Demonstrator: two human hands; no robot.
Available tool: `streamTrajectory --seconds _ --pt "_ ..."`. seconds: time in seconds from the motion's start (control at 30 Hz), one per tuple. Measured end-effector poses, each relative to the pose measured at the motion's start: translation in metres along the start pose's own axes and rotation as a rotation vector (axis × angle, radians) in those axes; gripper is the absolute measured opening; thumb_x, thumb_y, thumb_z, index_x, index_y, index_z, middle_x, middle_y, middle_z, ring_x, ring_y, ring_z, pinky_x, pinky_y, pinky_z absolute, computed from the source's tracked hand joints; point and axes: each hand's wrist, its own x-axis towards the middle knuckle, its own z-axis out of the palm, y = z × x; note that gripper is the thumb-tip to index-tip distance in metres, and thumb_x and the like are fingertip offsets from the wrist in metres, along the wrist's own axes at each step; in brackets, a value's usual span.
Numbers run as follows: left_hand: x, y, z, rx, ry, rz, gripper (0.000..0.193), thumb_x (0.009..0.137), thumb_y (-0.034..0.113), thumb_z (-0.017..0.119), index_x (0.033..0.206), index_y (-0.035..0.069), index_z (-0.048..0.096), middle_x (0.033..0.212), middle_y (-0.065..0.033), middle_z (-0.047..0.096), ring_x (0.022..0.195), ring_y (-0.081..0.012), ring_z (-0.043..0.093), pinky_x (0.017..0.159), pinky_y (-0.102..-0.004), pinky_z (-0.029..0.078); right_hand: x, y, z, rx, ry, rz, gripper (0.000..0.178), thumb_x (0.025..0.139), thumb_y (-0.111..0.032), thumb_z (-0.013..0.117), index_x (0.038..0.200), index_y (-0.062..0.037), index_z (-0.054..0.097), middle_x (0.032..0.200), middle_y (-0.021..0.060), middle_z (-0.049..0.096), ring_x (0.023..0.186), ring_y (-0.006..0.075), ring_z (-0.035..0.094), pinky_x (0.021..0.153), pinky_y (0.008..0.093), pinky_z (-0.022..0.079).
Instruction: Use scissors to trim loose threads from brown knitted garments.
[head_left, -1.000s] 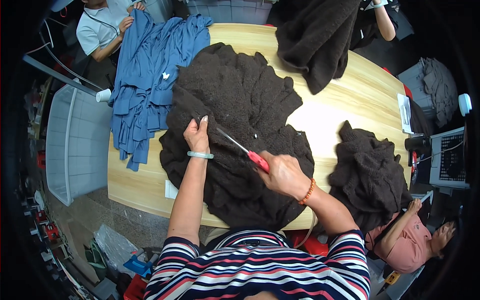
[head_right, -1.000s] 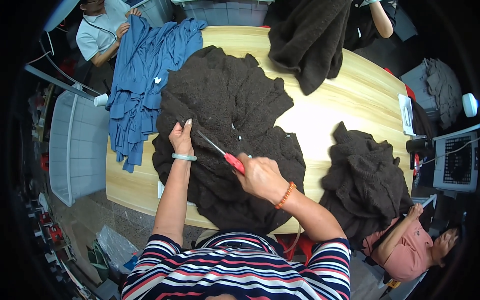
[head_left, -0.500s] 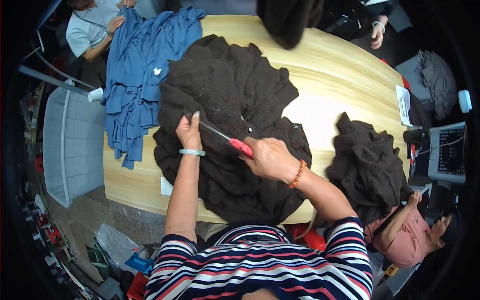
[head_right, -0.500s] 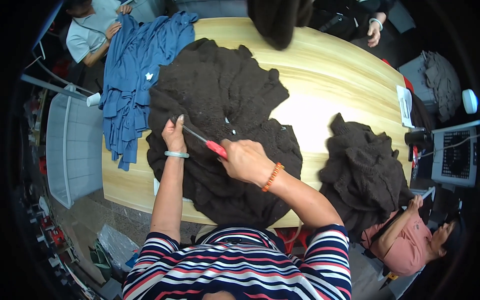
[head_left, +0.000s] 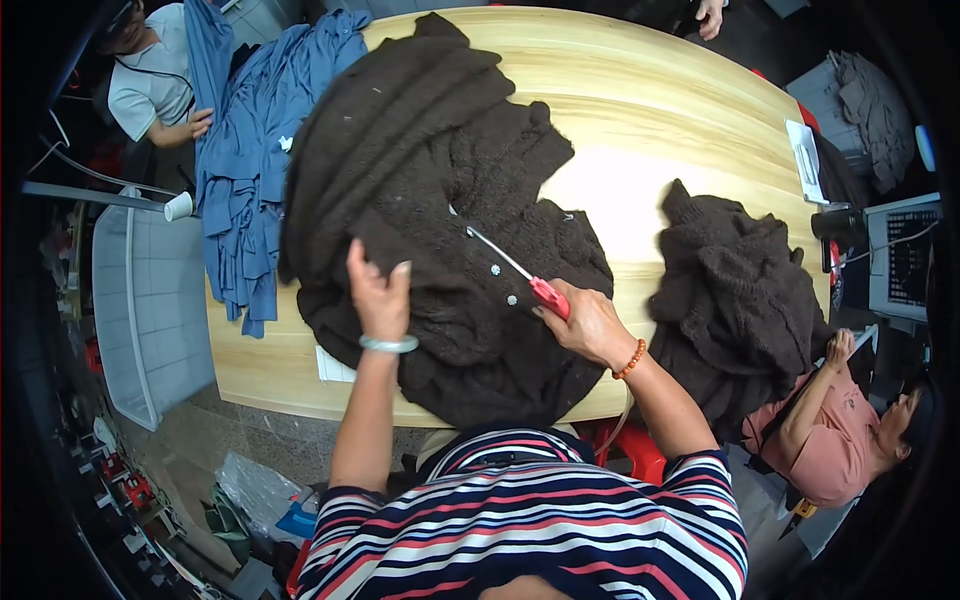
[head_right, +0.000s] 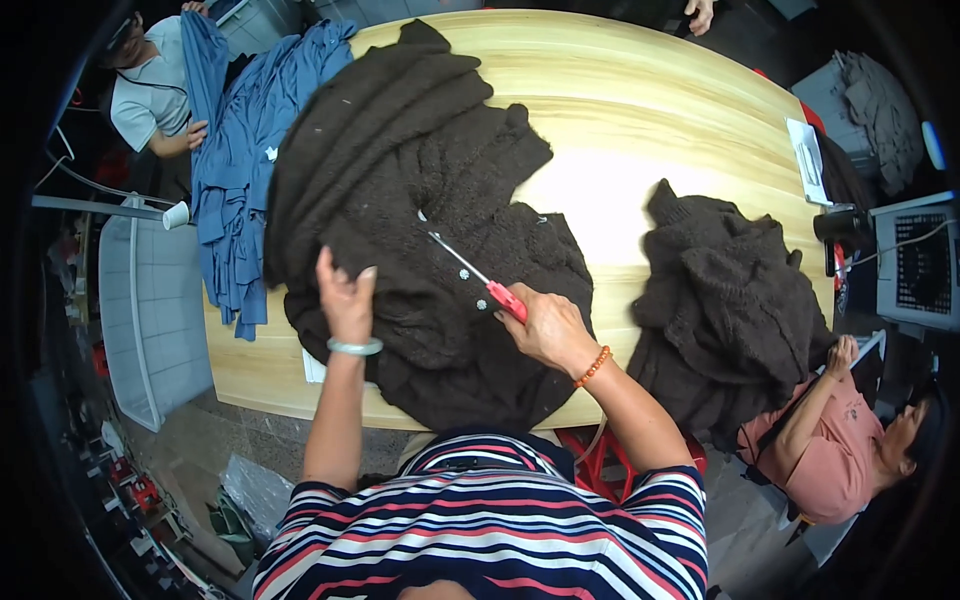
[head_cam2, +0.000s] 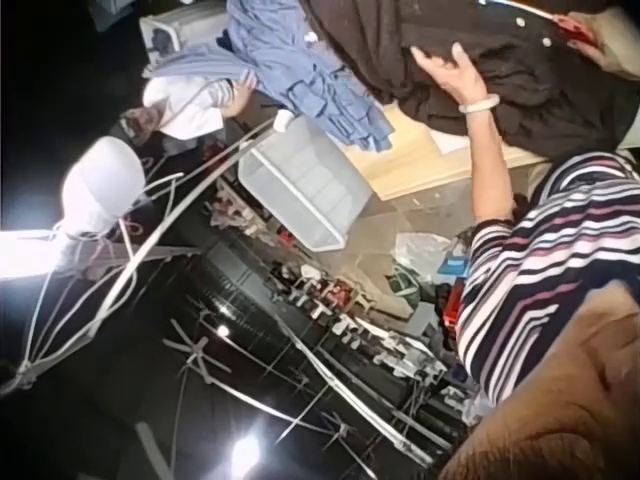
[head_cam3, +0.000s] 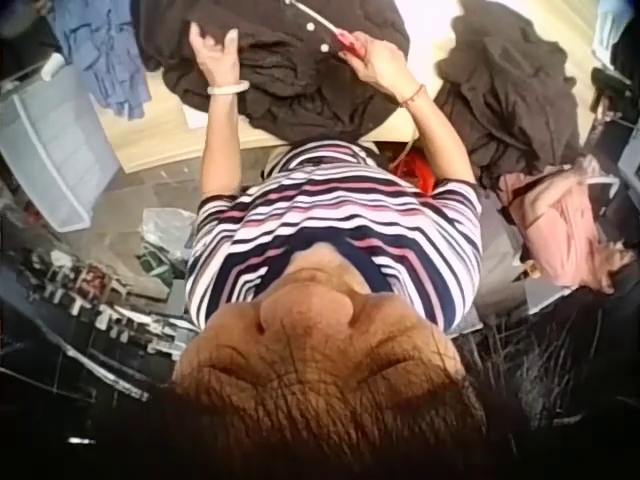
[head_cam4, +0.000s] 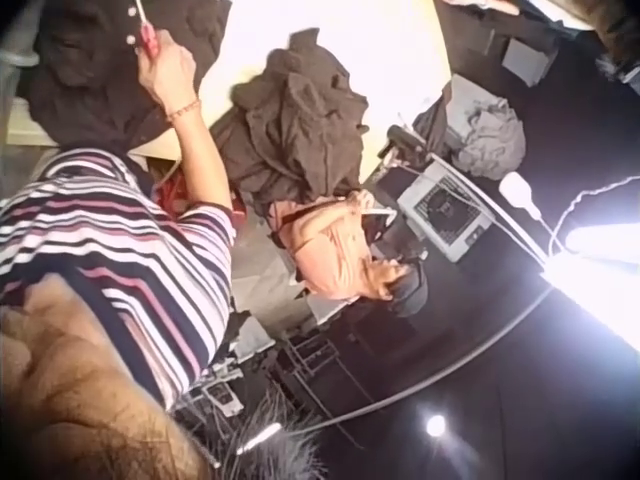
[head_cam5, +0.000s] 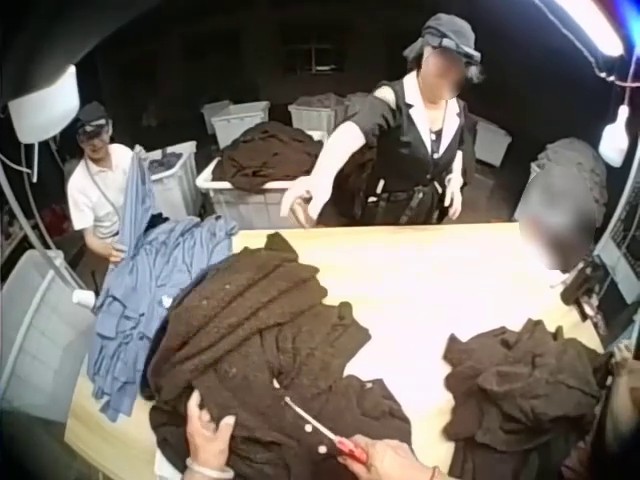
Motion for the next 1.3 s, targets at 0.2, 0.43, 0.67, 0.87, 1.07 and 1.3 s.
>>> streamTrajectory --seconds 0.2,0.43,0.67,0.87,1.07,1.3 --pt "-0.036 -0.033 -0.161 0.319 0.17 -0.168 0.055 0.087 -0.009 0.054 0.14 0.001 0.041 0.114 -0.0145 0.061 0.105 -0.0228 0.06 0.096 -0.0341 0.046 -0.035 0.032 -0.001 0.005 -0.017 0.03 0.024 0.09 -0.029 0.062 0.096 -0.0067 0.057 0.071 0.0222 0.063 0.075 0.0433 0.063 0.069 0.0497 0.05" --pt "-0.047 0.055 0.016 0.905 -0.253 0.581 0.042 0.081 0.007 0.067 0.123 0.004 0.06 0.123 -0.0151 0.058 0.114 -0.0334 0.052 0.1 -0.0417 0.04 -0.05 0.039 0.006 -0.038 -0.065 0.073 0.023 0.088 -0.027 0.064 0.099 -0.0074 0.057 0.073 0.0222 0.062 0.075 0.044 0.062 0.069 0.0492 0.049" --pt "-0.017 -0.003 0.063 1.299 -0.258 0.502 0.068 0.076 0.029 0.077 0.135 0.01 0.051 0.142 -0.0203 0.039 0.133 -0.0393 0.033 0.107 -0.0517 0.026 -0.061 0.034 -0.003 -0.094 -0.052 0.076 0.023 0.09 -0.028 0.062 0.102 -0.0087 0.06 0.073 0.0222 0.064 0.075 0.0424 0.065 0.07 0.0492 0.051" --pt "-0.022 0.004 -0.019 1.243 0.024 0.409 0.073 0.077 0.008 0.074 0.142 0.012 0.044 0.137 -0.0196 0.044 0.126 -0.0388 0.044 0.101 -0.0481 0.038 -0.071 0.047 0.001 -0.053 -0.03 0.089 0.024 0.09 -0.027 0.062 0.103 -0.0075 0.06 0.074 0.0215 0.065 0.076 0.0415 0.065 0.071 0.0484 0.051" --pt "0.002 0.014 -0.123 0.327 0.095 0.07 0.038 0.09 -0.001 0.061 0.127 -0.003 0.055 0.12 -0.0102 0.062 0.107 -0.0169 0.059 0.095 -0.0297 0.046 -0.063 0.048 0.007 -0.011 -0.06 0.052 0.023 0.088 -0.024 0.065 0.103 -0.0068 0.059 0.076 0.0215 0.064 0.077 0.0416 0.064 0.071 0.0471 0.05" --pt "0.018 0.078 -0.148 -0.258 0.094 -0.164 0.038 0.09 -0.003 0.06 0.127 -0.002 0.055 0.119 -0.0094 0.062 0.105 -0.0179 0.06 0.093 -0.0298 0.048 -0.062 0.049 0.002 -0.047 -0.04 0.05 0.023 0.089 -0.025 0.063 0.105 -0.0082 0.061 0.076 0.0224 0.065 0.076 0.0417 0.065 0.071 0.0485 0.051"
